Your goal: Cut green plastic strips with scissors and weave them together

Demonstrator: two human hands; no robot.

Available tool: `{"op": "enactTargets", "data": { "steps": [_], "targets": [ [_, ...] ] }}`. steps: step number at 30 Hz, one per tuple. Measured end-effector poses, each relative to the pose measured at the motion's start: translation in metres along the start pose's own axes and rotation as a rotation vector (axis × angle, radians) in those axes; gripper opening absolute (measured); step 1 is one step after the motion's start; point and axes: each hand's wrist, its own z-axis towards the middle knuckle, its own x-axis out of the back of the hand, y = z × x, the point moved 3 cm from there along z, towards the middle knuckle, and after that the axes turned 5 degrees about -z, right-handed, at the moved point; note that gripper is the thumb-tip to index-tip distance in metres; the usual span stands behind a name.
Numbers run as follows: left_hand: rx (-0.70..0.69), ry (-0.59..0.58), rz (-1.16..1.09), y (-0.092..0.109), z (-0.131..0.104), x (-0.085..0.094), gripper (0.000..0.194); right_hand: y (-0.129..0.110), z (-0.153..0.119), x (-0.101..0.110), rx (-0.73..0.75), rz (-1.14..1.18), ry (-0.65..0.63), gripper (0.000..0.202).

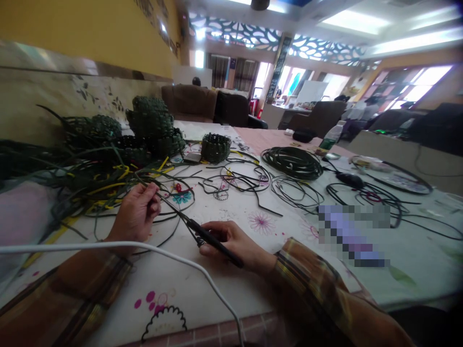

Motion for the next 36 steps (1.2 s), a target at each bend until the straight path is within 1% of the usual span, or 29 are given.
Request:
{"op": "enactTargets", "data": {
  "steps": [5, 10, 14, 20, 24, 28, 36],
  "targets": [
    [-0.003, 0.002, 0.014, 0.0015, -0.0016, -0.0007, 0.036, -0.0026, -0.0021, -0.0018, 0.044, -0.025, 0.008, 0.035],
    [0.007, -0.002, -0.018, 0.0043, -0.0014, -0.0015, 0.026, -0.001, -0.0035, -0.0019, 0.042, -0.077, 0.026, 0.034],
    [0.006, 0.026, -0.07, 0.0086, 0.0032, 0.0019, 0.014, 0.0021, -0.0037, -0.0025, 0.0, -0.039, 0.01, 0.035],
    [0.018, 0.03, -0.049, 0.0079, 0.0036, 0.0028, 0.017, 0.0052, -0.0003, -0.0006, -0.024, 0.044, 0.037, 0.047],
    [0.034, 0.028, -0.036, 0.0076, 0.0016, 0.0003, 0.014, 0.0063, 0.001, 0.0026, -0.025, 0.041, 0.035, 0.047],
    [0.02, 0.025, -0.017, 0.0091, 0.0013, -0.0014, 0.011, 0.0072, 0.0012, 0.0045, -0.01, 0.043, 0.01, 0.044],
    [0.012, -0.008, -0.01, 0.0071, 0.002, 0.0014, 0.014, 0.0042, -0.0013, 0.002, -0.008, 0.053, 0.004, 0.04]
  ]
}}
